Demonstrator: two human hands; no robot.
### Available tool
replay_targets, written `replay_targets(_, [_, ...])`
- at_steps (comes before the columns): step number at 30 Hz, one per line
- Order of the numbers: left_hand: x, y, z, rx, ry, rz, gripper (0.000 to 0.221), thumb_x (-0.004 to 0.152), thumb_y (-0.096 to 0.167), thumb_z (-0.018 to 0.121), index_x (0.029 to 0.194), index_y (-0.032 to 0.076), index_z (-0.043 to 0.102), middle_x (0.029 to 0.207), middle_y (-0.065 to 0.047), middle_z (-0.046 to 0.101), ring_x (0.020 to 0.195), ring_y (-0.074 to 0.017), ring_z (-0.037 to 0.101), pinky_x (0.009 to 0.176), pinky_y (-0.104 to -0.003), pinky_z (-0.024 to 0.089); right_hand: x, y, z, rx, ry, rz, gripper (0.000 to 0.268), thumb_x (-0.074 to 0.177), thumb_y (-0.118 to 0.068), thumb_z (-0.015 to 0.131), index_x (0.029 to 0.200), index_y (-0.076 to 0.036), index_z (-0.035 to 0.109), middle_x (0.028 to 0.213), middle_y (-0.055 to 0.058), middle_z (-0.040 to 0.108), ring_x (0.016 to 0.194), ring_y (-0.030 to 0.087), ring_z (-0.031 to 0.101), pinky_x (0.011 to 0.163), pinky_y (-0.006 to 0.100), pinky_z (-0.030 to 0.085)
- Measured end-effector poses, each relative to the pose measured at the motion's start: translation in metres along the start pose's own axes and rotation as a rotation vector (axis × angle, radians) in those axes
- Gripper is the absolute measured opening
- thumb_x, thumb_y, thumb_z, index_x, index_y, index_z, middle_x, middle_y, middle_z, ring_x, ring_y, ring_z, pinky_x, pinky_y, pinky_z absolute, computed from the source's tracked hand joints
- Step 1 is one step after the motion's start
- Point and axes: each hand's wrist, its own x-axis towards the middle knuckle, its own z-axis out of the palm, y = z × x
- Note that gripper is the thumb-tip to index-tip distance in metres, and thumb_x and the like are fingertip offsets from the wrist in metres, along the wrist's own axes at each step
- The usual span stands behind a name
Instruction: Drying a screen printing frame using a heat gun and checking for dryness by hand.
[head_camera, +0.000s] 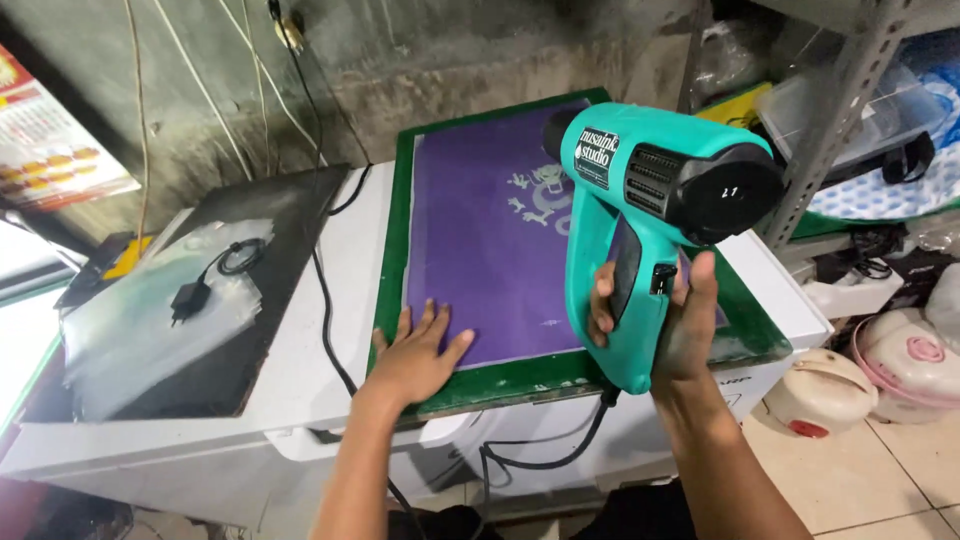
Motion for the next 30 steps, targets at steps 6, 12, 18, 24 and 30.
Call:
replay_targets(6, [0.026,0.049,-0.003,-0.012,0.116,0.139,0.079,0.102,0.063,0.025,0.164,0.014,0.021,0.172,-0.011,0.018,0.159,-0.0391,0.007,0.122,-0.068,0.003,0.009,-0.009,0.020,-0.259,0.024,0.159,0.082,0.101,-0.076,0.027,0.100,0.000,0.056,0.063,0.017,0.056,0.052,0.032,0.061,0.054,0.041,0.054])
replay_targets(12, [0.075,0.085,0.009,0.088,0.076,0.378,0.071,0.103,0.052,0.025,0.167,0.021,0.014,0.174,0.001,0.011,0.161,-0.0296,0.003,0.124,-0.065,-0.003,0.009,-0.001,0.013,-0.245,0.179,0.138,0.050,0.102,-0.051,0.046,0.111,-0.004,0.057,0.081,0.022,0.062,0.056,0.035,0.060,0.043,0.049,0.054])
replay_targets(18, [0.065,0.050,-0.020,0.058,0.091,0.227,0.070,0.105,0.057,0.018,0.166,0.022,0.015,0.174,-0.001,0.010,0.161,-0.0258,0.004,0.124,-0.066,-0.001,0.016,-0.028,0.029,-0.454,0.200,0.245,0.055,0.100,-0.058,0.044,0.114,-0.007,0.060,0.076,0.018,0.066,0.055,0.033,0.063,0.044,0.047,0.056])
replay_targets(24, [0.096,0.009,-0.023,-0.072,0.063,0.051,0.081,0.096,0.066,0.012,0.166,0.026,0.000,0.174,0.006,-0.007,0.161,-0.0206,-0.009,0.127,-0.054,-0.007,0.012,-0.038,0.081,-0.325,0.224,0.093,0.038,0.087,-0.036,0.065,0.108,-0.006,0.053,0.085,0.011,0.063,0.054,0.021,0.053,0.040,0.034,0.041])
replay_targets(30, [0.115,-0.029,-0.035,-0.035,0.082,-0.240,0.087,0.096,0.073,0.008,0.166,0.024,-0.005,0.174,-0.001,-0.011,0.160,-0.0340,-0.008,0.124,-0.065,-0.002,0.025,-0.080,0.063,-0.462,0.248,0.175,0.043,0.088,-0.034,0.065,0.121,-0.006,0.062,0.105,0.010,0.071,0.062,0.022,0.066,0.034,0.035,0.050])
